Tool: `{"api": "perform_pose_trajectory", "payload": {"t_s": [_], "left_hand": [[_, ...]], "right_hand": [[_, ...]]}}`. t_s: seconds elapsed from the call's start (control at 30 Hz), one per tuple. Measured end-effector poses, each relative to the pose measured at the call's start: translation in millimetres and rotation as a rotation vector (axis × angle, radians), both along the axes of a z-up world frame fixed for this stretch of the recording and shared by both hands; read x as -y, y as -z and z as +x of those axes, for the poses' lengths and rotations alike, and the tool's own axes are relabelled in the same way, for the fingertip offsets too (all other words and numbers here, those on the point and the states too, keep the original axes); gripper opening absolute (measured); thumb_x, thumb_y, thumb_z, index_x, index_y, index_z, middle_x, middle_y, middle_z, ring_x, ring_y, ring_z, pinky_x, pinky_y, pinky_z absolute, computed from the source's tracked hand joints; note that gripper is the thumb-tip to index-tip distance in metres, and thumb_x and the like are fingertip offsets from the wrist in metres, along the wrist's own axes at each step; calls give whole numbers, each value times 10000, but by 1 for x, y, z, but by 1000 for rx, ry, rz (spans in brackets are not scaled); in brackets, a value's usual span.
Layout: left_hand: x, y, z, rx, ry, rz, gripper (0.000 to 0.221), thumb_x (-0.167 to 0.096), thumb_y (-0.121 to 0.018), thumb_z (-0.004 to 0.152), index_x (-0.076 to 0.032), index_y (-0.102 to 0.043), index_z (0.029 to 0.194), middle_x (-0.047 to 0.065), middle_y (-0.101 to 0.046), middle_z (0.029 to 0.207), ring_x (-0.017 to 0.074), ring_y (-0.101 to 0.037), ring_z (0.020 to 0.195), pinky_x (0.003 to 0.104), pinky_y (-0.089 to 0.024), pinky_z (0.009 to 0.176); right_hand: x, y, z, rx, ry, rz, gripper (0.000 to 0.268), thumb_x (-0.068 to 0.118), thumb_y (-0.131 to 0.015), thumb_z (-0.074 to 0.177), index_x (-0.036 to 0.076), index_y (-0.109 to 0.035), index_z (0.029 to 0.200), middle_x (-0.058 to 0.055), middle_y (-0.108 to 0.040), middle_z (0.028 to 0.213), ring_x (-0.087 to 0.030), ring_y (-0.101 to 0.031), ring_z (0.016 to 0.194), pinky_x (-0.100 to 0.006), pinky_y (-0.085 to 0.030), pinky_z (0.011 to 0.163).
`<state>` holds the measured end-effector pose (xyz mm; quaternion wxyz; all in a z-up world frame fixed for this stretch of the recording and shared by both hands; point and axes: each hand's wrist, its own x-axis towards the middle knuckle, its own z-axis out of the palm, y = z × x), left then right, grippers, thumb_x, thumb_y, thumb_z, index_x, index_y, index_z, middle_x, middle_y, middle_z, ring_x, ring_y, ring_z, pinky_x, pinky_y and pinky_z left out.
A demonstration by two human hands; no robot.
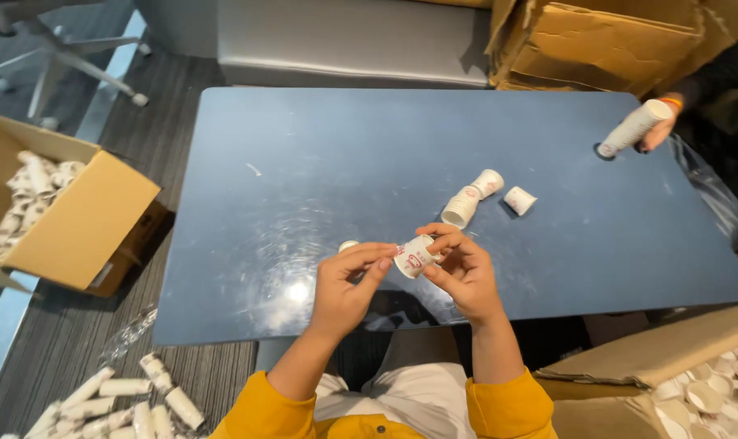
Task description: Unwrapping and sorting stacks of small paper cups on a table.
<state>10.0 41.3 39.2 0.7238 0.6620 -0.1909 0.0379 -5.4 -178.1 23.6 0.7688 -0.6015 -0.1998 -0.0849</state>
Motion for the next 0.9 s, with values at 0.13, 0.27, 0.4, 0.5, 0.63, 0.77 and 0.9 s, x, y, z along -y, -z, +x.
{"api": "perform_pose_trajectory", "payload": {"t_s": [0.13, 0.27, 0.4, 0.5, 0.63, 0.77, 0.9], "left_hand": [[-38, 3, 19, -55, -22, -27, 152, -67, -760, 902, 10, -783, 1031, 127, -777, 1020, 186, -757, 913, 310, -620, 836], [-57, 7, 26, 118, -151, 115, 122, -51, -783, 865, -6, -776, 979, 124, -775, 1096, 203, -785, 969, 307, -644, 874], [-55, 6, 24, 87, -257, 225, 221, -73, -792, 850, -35, -762, 1066, 113, -800, 1031, 204, -791, 978, 311, -620, 889], [-56, 5, 25, 215, -231, 280, 286, -67, -780, 859, -54, -758, 1143, 118, -783, 1081, 222, -764, 1010, 330, -586, 887], [-54, 10, 25, 284, -230, 258, 315, -51, -757, 867, -74, -757, 1181, 121, -770, 1130, 228, -748, 1035, 331, -579, 903], [-52, 15, 22, 176, -186, 196, 281, -31, -725, 898, -97, -769, 1168, 102, -769, 1099, 195, -755, 949, 292, -602, 840], [-52, 20, 21, 99, -201, 199, 224, -35, -725, 913, -98, -785, 1119, 90, -778, 1073, 178, -759, 912, 273, -607, 784]], "right_hand": [[-43, 6, 18, 45, -36, -57, 251, -95, -707, 913, 8, -667, 1139, -171, -571, 1395, -232, -626, 1218, -395, -544, 1045], [-80, 16, 27, 65, 92, -170, 295, -111, -663, 927, -8, -672, 1203, -197, -617, 1413, -272, -630, 1297, -402, -519, 1112], [-97, 14, 24, 44, 236, -264, 303, -70, -626, 960, 9, -628, 1253, -198, -638, 1423, -277, -635, 1320, -396, -501, 1136], [-97, 14, 22, 43, 282, -336, 295, -47, -612, 975, 8, -618, 1265, -191, -641, 1423, -271, -643, 1307, -390, -505, 1124], [-96, 17, 22, 34, 288, -373, 287, -32, -597, 983, 7, -609, 1267, -185, -638, 1422, -270, -639, 1303, -384, -509, 1109], [-96, 17, 23, 34, 278, -454, 282, -33, -572, 986, 4, -624, 1261, -185, -640, 1424, -293, -632, 1324, -391, -511, 1111], [-97, 22, 23, 16, 254, -459, 285, -38, -561, 989, 3, -629, 1262, -184, -644, 1419, -303, -633, 1326, -396, -515, 1113]]}}
